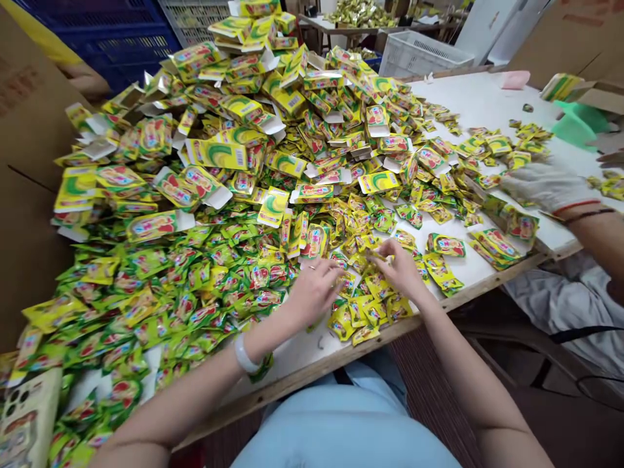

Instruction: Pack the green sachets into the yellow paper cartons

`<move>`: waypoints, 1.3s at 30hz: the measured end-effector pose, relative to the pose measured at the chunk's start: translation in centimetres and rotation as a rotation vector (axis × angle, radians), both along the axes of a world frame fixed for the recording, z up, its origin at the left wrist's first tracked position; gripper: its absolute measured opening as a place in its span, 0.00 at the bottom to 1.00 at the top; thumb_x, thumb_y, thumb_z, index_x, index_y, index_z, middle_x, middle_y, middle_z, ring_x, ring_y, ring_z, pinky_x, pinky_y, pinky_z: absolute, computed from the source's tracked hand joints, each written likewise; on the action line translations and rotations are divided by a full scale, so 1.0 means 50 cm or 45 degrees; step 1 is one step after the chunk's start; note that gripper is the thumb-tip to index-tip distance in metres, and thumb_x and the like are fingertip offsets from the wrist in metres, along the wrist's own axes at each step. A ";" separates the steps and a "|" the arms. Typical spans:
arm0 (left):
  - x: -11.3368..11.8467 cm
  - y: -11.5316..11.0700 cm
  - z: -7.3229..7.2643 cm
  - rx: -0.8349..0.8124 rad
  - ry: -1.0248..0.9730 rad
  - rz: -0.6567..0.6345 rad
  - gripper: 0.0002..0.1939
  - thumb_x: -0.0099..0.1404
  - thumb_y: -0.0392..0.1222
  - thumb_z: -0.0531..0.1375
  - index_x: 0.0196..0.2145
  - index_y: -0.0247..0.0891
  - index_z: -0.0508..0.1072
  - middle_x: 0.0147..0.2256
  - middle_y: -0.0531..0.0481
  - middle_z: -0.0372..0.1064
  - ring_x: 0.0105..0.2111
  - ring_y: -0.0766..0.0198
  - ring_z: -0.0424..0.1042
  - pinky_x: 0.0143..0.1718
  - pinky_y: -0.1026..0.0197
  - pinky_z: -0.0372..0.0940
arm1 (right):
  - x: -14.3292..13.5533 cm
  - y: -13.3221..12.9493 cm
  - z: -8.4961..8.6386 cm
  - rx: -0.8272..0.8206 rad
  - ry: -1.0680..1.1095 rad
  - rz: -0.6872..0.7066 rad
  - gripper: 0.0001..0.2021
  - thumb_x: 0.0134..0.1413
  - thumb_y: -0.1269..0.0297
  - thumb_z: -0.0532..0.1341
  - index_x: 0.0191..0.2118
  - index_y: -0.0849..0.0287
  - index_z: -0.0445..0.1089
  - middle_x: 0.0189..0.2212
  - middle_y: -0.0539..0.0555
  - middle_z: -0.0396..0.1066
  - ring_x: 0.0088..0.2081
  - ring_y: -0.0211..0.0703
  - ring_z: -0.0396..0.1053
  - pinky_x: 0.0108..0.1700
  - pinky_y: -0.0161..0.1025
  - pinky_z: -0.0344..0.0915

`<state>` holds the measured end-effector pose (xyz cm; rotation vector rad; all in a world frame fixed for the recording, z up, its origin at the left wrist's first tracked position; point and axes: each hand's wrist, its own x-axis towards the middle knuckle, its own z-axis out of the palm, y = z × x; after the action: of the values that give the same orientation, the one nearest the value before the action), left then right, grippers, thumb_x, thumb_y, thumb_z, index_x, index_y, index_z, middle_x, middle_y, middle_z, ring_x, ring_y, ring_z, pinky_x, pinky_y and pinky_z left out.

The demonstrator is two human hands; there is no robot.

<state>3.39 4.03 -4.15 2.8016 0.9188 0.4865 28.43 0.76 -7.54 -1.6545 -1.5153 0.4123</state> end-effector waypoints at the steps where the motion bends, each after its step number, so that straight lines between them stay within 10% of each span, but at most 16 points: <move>1: 0.017 -0.011 -0.009 -0.080 0.023 -0.041 0.11 0.73 0.43 0.54 0.47 0.38 0.72 0.45 0.43 0.71 0.47 0.54 0.68 0.50 0.51 0.64 | 0.002 -0.007 0.007 0.058 0.159 -0.091 0.13 0.56 0.55 0.64 0.36 0.54 0.60 0.27 0.47 0.67 0.26 0.40 0.65 0.30 0.37 0.60; 4: 0.077 -0.023 -0.044 -0.236 0.119 -0.015 0.12 0.73 0.46 0.54 0.47 0.37 0.71 0.43 0.43 0.70 0.46 0.52 0.68 0.47 0.51 0.64 | -0.004 -0.043 0.019 0.134 0.637 -0.326 0.17 0.54 0.51 0.66 0.40 0.52 0.60 0.20 0.40 0.59 0.17 0.33 0.57 0.20 0.32 0.52; 8: 0.121 -0.002 -0.066 -0.317 0.144 0.005 0.13 0.67 0.50 0.61 0.40 0.37 0.71 0.44 0.42 0.68 0.48 0.49 0.66 0.48 0.49 0.62 | -0.009 -0.094 -0.004 -0.197 1.082 -0.221 0.26 0.44 0.46 0.71 0.42 0.52 0.62 0.22 0.41 0.66 0.15 0.34 0.64 0.16 0.31 0.58; 14: 0.066 0.035 -0.038 -0.625 -0.210 0.034 0.05 0.72 0.39 0.53 0.37 0.39 0.67 0.36 0.49 0.69 0.38 0.60 0.68 0.42 0.57 0.64 | 0.027 -0.104 -0.011 -0.230 1.154 -0.120 0.23 0.37 0.51 0.76 0.34 0.56 0.67 0.22 0.44 0.69 0.19 0.37 0.69 0.17 0.31 0.61; 18: 0.082 0.026 -0.044 -0.374 -0.043 0.082 0.10 0.71 0.48 0.56 0.40 0.38 0.69 0.41 0.44 0.68 0.43 0.54 0.66 0.47 0.51 0.63 | 0.038 -0.102 0.009 -0.209 1.237 -0.072 0.20 0.43 0.49 0.73 0.34 0.56 0.71 0.25 0.46 0.71 0.20 0.36 0.68 0.19 0.33 0.64; 24: 0.137 0.036 -0.062 -0.458 -0.018 -0.020 0.06 0.68 0.44 0.59 0.36 0.39 0.72 0.43 0.44 0.68 0.47 0.52 0.65 0.49 0.49 0.62 | 0.031 -0.132 -0.022 -0.264 1.157 -0.095 0.21 0.43 0.47 0.73 0.24 0.57 0.67 0.22 0.46 0.68 0.26 0.36 0.66 0.29 0.33 0.69; 29: 0.066 0.054 -0.015 -0.863 -0.403 0.062 0.07 0.68 0.40 0.55 0.31 0.38 0.66 0.30 0.52 0.68 0.31 0.63 0.66 0.35 0.60 0.63 | 0.011 -0.137 0.006 -0.161 1.231 -0.089 0.17 0.45 0.49 0.73 0.29 0.55 0.72 0.24 0.47 0.70 0.25 0.37 0.66 0.26 0.34 0.68; 34: 0.020 0.006 0.020 -0.979 -0.551 0.089 0.11 0.68 0.46 0.54 0.30 0.39 0.65 0.29 0.52 0.67 0.30 0.63 0.67 0.33 0.61 0.61 | -0.060 -0.092 0.037 -0.085 0.898 0.225 0.14 0.49 0.49 0.70 0.32 0.54 0.75 0.49 0.56 0.74 0.54 0.50 0.70 0.56 0.46 0.66; 39: -0.017 0.003 0.012 -0.942 -0.617 0.227 0.11 0.69 0.47 0.52 0.30 0.40 0.61 0.29 0.52 0.62 0.29 0.63 0.63 0.31 0.60 0.60 | -0.051 -0.073 0.011 -0.134 0.497 -0.012 0.21 0.49 0.42 0.67 0.27 0.56 0.71 0.50 0.65 0.72 0.57 0.60 0.66 0.63 0.61 0.55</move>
<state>2.54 4.20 -3.56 1.8442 0.9755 0.6446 25.86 -2.90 -7.01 -1.5494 -1.2110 0.7727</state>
